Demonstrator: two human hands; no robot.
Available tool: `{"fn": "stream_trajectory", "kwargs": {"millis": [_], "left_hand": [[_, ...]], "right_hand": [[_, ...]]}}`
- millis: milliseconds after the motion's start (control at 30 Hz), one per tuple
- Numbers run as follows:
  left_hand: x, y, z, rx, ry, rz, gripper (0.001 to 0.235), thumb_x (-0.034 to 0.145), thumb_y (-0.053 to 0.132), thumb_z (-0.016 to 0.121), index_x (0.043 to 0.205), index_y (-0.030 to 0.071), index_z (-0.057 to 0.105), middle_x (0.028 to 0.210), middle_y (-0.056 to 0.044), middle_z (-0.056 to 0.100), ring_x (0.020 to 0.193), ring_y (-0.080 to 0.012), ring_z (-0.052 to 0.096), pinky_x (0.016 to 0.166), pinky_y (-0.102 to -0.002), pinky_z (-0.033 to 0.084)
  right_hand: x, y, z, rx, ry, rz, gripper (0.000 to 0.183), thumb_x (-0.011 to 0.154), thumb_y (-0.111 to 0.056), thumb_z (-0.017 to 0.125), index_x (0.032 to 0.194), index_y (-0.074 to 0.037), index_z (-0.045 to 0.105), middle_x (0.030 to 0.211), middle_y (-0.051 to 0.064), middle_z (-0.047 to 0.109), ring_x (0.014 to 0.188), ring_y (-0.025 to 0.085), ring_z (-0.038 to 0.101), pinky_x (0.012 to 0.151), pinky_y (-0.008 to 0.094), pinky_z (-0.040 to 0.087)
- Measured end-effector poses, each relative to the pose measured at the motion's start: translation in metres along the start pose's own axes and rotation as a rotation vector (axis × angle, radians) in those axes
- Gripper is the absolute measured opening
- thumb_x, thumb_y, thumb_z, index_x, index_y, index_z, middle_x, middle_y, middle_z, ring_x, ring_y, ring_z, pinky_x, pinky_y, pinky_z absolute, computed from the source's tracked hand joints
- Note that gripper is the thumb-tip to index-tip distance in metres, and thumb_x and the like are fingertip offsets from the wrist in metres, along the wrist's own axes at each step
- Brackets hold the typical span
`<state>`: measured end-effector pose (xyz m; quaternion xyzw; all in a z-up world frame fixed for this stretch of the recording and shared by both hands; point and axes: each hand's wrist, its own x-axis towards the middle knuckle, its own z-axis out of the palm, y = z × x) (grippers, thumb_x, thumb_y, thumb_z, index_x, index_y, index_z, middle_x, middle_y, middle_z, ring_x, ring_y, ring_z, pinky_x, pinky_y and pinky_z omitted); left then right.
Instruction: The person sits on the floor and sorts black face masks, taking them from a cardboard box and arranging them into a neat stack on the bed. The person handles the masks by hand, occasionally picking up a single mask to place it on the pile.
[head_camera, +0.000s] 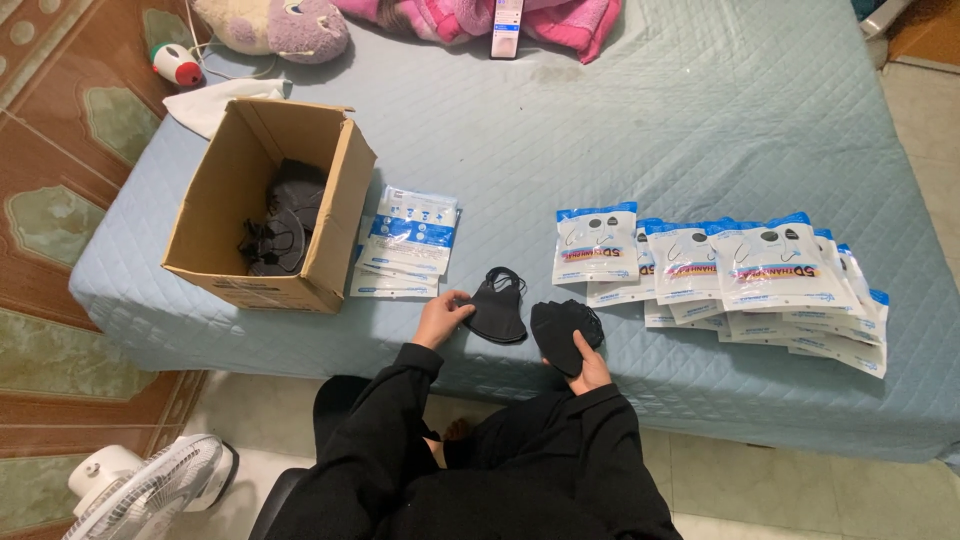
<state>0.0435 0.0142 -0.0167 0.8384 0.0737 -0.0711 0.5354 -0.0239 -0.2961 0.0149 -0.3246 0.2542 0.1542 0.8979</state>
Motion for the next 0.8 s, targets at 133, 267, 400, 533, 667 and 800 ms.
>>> {"fn": "stream_trajectory", "kwargs": {"millis": [133, 267, 400, 533, 667, 800], "left_hand": [[0.005, -0.005, 0.004, 0.038, 0.004, 0.011, 0.036, 0.08, 0.034, 0.084, 0.111, 0.016, 0.077, 0.068, -0.006, 0.066, 0.077, -0.0269, 0.069, 0.075, -0.04, 0.055], [0.003, 0.001, 0.003, 0.082, 0.005, 0.009, 0.037, 0.078, 0.035, 0.086, 0.107, 0.013, 0.077, 0.07, -0.008, 0.067, 0.081, -0.0307, 0.07, 0.078, -0.043, 0.055], [-0.004, 0.017, 0.002, 0.163, -0.017, -0.03, 0.037, 0.08, 0.035, 0.084, 0.105, 0.01, 0.074, 0.077, -0.013, 0.071, 0.088, -0.0355, 0.073, 0.081, -0.044, 0.056], [-0.009, 0.019, 0.006, 0.223, -0.018, -0.054, 0.041, 0.08, 0.043, 0.084, 0.107, 0.014, 0.071, 0.082, -0.011, 0.073, 0.093, -0.0347, 0.073, 0.082, -0.045, 0.056], [-0.009, 0.025, 0.005, 0.261, -0.032, -0.076, 0.042, 0.082, 0.045, 0.082, 0.108, 0.014, 0.068, 0.094, -0.012, 0.076, 0.102, -0.035, 0.073, 0.087, -0.045, 0.056], [-0.011, 0.028, 0.004, 0.276, -0.04, -0.078, 0.04, 0.083, 0.043, 0.082, 0.099, 0.009, 0.068, 0.09, -0.015, 0.075, 0.099, -0.038, 0.073, 0.086, -0.046, 0.057]], "right_hand": [[-0.01, -0.005, 0.014, 0.007, -0.015, -0.007, 0.046, 0.097, -0.023, 0.074, 0.135, 0.001, 0.063, 0.14, 0.02, 0.062, 0.128, 0.036, 0.061, 0.11, 0.048, 0.053], [-0.013, -0.004, 0.02, 0.004, 0.017, -0.014, 0.049, 0.096, -0.022, 0.075, 0.136, 0.002, 0.061, 0.14, 0.019, 0.062, 0.127, 0.035, 0.061, 0.11, 0.047, 0.053], [-0.006, -0.001, 0.007, 0.004, 0.026, -0.008, 0.05, 0.096, -0.022, 0.076, 0.138, 0.001, 0.061, 0.14, 0.019, 0.062, 0.127, 0.036, 0.061, 0.11, 0.048, 0.053], [-0.004, 0.002, 0.005, 0.006, 0.052, -0.012, 0.048, 0.095, -0.022, 0.077, 0.136, -0.001, 0.063, 0.139, 0.018, 0.063, 0.127, 0.035, 0.062, 0.109, 0.048, 0.053], [-0.005, 0.0, 0.009, -0.005, 0.035, -0.009, 0.049, 0.095, -0.021, 0.076, 0.137, -0.001, 0.062, 0.14, 0.019, 0.062, 0.127, 0.036, 0.061, 0.11, 0.049, 0.053], [-0.01, -0.002, 0.013, -0.021, 0.012, -0.008, 0.05, 0.096, -0.021, 0.074, 0.14, 0.0, 0.06, 0.143, 0.019, 0.059, 0.131, 0.036, 0.058, 0.114, 0.048, 0.049]]}}
